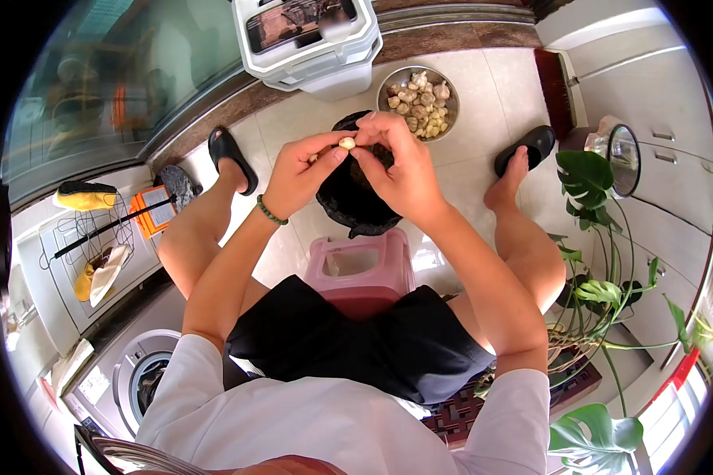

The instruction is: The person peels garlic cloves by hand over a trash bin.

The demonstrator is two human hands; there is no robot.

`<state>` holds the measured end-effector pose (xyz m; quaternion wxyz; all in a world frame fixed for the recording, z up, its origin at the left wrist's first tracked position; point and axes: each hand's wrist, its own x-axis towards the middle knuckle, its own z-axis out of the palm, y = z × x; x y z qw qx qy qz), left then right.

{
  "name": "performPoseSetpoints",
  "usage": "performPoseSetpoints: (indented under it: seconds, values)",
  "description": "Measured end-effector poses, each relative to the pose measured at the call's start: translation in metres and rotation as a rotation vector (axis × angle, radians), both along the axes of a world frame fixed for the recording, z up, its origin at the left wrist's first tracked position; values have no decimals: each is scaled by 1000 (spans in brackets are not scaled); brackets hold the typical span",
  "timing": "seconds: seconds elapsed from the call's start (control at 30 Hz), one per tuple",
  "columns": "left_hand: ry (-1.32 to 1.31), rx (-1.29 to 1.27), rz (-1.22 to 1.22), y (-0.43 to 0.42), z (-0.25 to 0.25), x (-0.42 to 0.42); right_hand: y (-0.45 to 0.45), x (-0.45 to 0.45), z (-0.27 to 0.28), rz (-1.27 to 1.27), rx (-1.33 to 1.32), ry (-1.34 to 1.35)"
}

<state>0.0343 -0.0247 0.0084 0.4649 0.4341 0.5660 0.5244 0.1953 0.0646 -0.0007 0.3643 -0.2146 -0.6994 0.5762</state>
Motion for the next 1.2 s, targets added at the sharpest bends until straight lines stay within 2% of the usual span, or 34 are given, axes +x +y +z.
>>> performPoseSetpoints:
  seconds: [0.07, 0.17, 0.33, 0.47, 0.63, 0.87, 0.93, 0.97, 1.2]
  values:
    - [11, 2, -18, -1, 0, -2, 0, 0, 3, -7, 0, -6]
    - [13, -72, -24, -1, 3, -3, 0, 0, 4, -42, 158, -60]
    - [185, 7, 11, -1, 2, -2, 1, 1, 7, -22, 264, -107]
    - [251, -23, -18, -1, 2, -2, 2, 2, 10, 6, 279, -121]
    - [327, 61, -1, -1, -3, -2, 0, 2, 6, 5, 268, -163]
    - [228, 14, 32, -2, -3, 1, 0, 2, 0, 8, 256, -150]
    - [165, -15, 44, -3, -5, 1, -3, -2, -1, -45, 73, -6]
    - [165, -15, 44, -3, -5, 1, -4, -2, 0, -45, 73, -6]
    - [33, -72, 76, -4, -6, 4, 0, -2, 1, -45, 277, -105]
